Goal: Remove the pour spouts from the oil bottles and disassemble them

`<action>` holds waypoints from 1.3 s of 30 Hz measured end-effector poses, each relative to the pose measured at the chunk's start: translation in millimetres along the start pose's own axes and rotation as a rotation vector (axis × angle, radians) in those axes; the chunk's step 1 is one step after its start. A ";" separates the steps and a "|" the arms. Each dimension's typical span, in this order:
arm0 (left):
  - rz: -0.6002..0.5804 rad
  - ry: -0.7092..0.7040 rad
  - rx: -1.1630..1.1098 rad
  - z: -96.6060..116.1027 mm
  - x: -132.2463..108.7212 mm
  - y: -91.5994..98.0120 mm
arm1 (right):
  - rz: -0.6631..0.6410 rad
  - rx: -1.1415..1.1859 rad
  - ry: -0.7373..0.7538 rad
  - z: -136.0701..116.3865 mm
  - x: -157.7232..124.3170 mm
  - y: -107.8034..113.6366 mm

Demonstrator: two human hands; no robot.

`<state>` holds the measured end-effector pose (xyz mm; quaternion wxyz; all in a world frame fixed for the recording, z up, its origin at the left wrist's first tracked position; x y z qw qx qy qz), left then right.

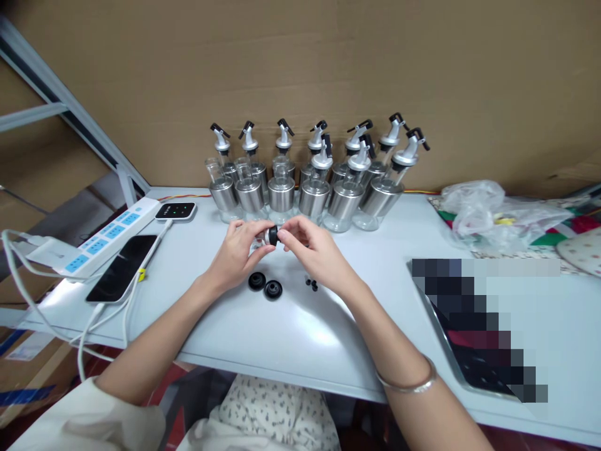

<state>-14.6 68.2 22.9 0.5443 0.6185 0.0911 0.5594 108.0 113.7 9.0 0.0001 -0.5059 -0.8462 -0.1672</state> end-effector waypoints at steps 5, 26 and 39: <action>-0.035 0.003 0.006 1.3 0.3 -3.3 | -0.044 0.021 -0.006 0.8 1.4 -1.5; -0.082 0.142 -0.115 -9.2 0.0 -8.7 | 0.077 -0.111 0.315 -24.8 -4.6 3.2; 0.069 0.236 -0.060 -23.3 -1.7 5.2 | 0.147 -0.155 0.186 -12.6 -0.5 11.5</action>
Point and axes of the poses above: each hand's wrist, its own x-axis towards the middle knuckle, its own y-axis out of the back of the hand, z = x × y, the point moved 7 cm from there along x, towards the middle knuckle, and after that the axes turned 1 degree about -y, right-handed, at the moved point
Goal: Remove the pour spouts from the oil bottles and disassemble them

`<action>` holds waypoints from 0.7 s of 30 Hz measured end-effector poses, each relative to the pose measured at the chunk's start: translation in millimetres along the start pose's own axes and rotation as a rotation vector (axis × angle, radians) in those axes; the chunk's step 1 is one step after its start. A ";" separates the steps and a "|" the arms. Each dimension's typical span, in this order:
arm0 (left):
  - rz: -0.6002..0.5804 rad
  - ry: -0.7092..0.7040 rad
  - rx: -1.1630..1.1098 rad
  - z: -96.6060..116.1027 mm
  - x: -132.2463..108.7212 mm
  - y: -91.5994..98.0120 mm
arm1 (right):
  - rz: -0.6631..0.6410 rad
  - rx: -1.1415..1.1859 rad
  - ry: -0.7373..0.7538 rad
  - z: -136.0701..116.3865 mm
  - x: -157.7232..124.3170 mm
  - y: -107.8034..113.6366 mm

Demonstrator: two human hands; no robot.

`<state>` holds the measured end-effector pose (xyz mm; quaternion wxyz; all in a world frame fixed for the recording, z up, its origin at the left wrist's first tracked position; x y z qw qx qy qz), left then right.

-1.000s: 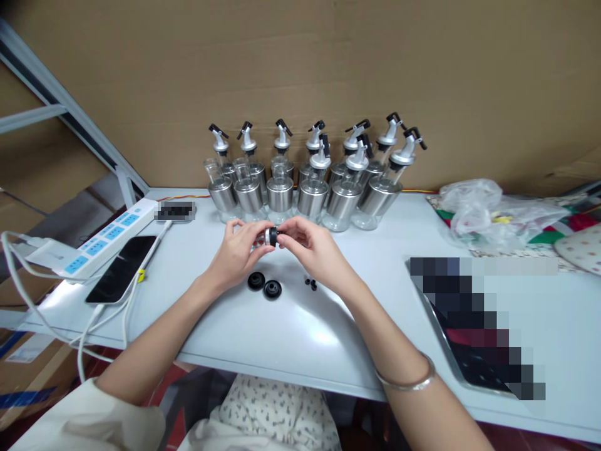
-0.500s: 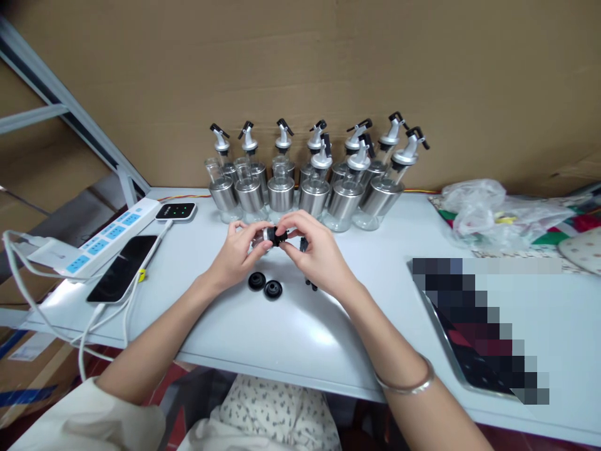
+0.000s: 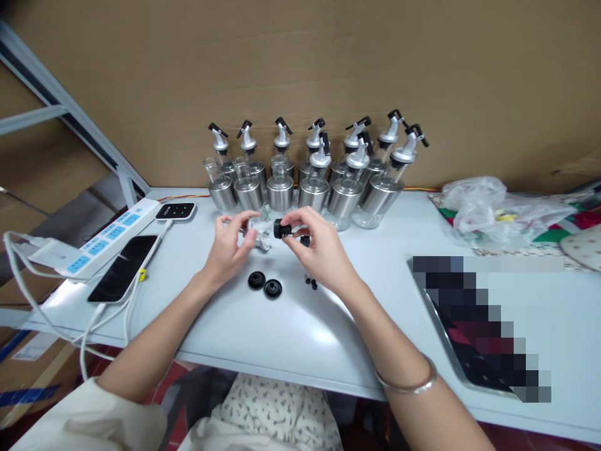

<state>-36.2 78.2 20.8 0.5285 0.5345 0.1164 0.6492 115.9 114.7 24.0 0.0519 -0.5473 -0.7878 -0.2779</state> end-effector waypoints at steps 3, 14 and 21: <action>0.166 0.147 0.002 -17.8 1.1 15.3 | 0.073 -0.021 -0.005 -0.1 0.9 8.4; -0.220 0.245 0.121 -27.0 -2.3 -18.6 | 0.080 -0.109 -0.052 1.9 2.1 9.5; -0.350 0.221 0.057 -27.0 -7.3 -31.9 | -0.176 -0.275 -0.045 6.4 -0.6 -8.5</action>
Point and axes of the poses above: each hand's wrist, its own x-axis towards the middle knuckle, its own y-axis out of the back of the hand, z = x × y, the point moved 7 cm from there along x, towards the middle knuckle, and after that the axes turned 1 degree about -y, right-handed, at the moved point
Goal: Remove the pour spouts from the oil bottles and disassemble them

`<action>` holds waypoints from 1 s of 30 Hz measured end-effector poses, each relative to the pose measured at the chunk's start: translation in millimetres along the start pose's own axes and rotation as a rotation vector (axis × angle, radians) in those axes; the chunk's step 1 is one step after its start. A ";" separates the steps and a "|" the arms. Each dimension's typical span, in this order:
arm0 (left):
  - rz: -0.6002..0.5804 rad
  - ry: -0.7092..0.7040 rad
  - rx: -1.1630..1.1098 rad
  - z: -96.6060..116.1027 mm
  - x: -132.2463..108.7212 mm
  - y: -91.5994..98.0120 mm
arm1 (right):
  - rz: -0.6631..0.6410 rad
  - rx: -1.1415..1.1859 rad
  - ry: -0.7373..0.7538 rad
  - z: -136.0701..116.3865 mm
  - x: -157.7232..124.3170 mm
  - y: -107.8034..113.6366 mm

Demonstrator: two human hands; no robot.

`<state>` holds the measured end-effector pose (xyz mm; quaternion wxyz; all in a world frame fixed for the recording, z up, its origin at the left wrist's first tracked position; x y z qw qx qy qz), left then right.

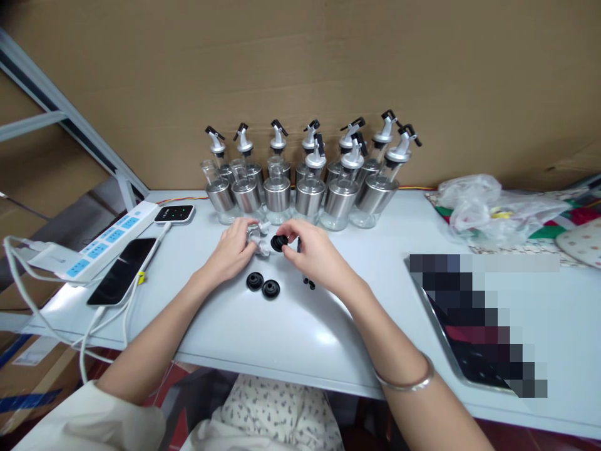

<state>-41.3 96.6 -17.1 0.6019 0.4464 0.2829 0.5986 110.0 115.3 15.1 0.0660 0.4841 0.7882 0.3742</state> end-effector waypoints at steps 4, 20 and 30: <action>-0.079 -0.048 -0.041 4.2 -2.6 -4.5 | -0.168 -0.075 0.049 -1.7 -3.6 -13.6; -0.113 -0.092 0.012 3.3 -1.0 -13.1 | -0.304 -0.005 -0.111 -1.1 -6.3 -27.2; -0.080 -0.148 0.005 0.3 1.7 -19.9 | -0.284 0.017 0.039 3.0 -5.4 -43.3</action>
Point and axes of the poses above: each hand's wrist, its own x-axis towards the middle knuckle, its own y-axis out of the back of the hand, z = x × y, the point moved 7 cm from there along x, towards the middle knuckle, and after that the axes turned 1 degree about -y, right-handed, at the moved point
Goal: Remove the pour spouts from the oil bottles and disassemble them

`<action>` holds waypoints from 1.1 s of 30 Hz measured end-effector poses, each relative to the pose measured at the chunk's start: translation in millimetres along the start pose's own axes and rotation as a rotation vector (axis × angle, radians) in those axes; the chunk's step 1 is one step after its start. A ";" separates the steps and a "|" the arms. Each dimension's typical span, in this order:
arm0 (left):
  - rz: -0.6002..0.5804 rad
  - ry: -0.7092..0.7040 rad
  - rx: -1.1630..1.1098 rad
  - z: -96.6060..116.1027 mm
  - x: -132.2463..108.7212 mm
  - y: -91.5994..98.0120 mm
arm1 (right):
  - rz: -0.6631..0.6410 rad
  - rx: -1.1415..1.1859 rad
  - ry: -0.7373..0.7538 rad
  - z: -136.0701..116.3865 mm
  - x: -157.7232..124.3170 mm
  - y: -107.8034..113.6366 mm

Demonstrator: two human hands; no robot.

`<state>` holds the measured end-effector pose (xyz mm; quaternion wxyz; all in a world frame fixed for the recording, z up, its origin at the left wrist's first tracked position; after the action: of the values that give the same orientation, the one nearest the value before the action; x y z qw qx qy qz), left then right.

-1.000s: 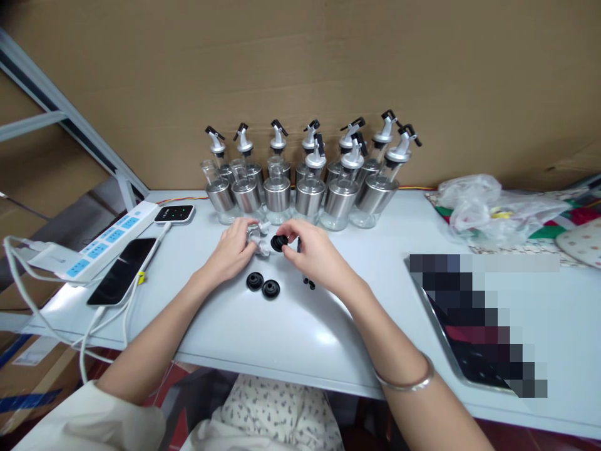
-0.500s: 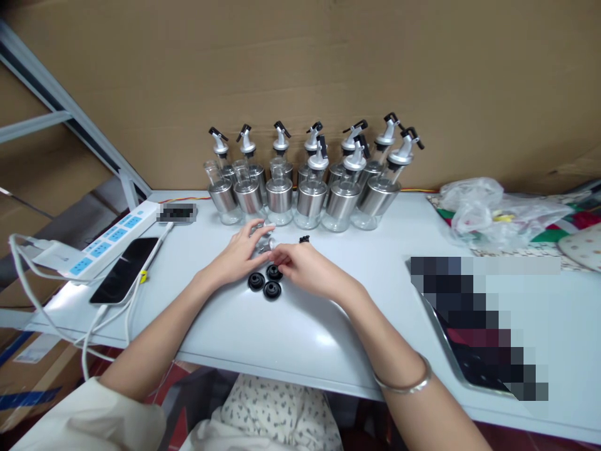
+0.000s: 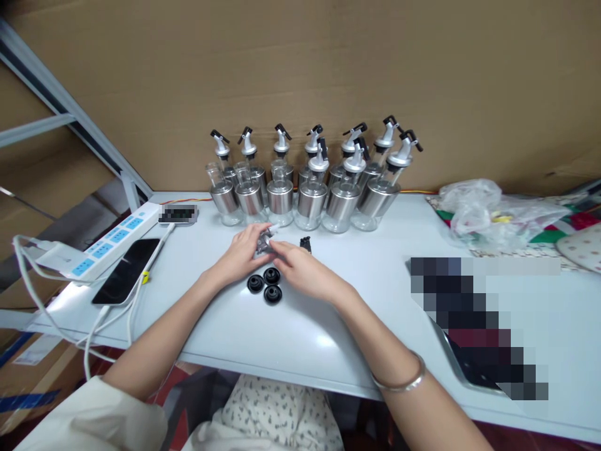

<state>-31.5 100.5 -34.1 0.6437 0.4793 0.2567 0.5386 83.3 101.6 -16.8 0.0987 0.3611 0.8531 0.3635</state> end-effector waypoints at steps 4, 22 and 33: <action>0.045 0.025 0.052 -1.8 2.9 1.1 | -0.005 0.034 -0.003 0.7 0.2 -2.9; 0.279 0.037 0.080 17.8 -1.3 19.7 | 1.248 0.160 0.162 -13.1 8.4 124.8; 0.364 -0.132 0.067 38.0 -7.6 29.5 | 1.050 0.131 -0.065 9.6 42.6 135.0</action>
<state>-14.8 79.3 6.3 0.5346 0.5732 0.1408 0.6048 130.3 200.3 73.7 -0.0929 0.7561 0.5750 0.2984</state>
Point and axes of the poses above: each hand's wrist, its own x-axis towards the middle knuckle, its own y-axis out of the back of the hand, z = x × y, the point moved 7 cm from there along x, towards the middle knuckle, and after that the axes turned 1 degree about -y, right-handed, at the moved point
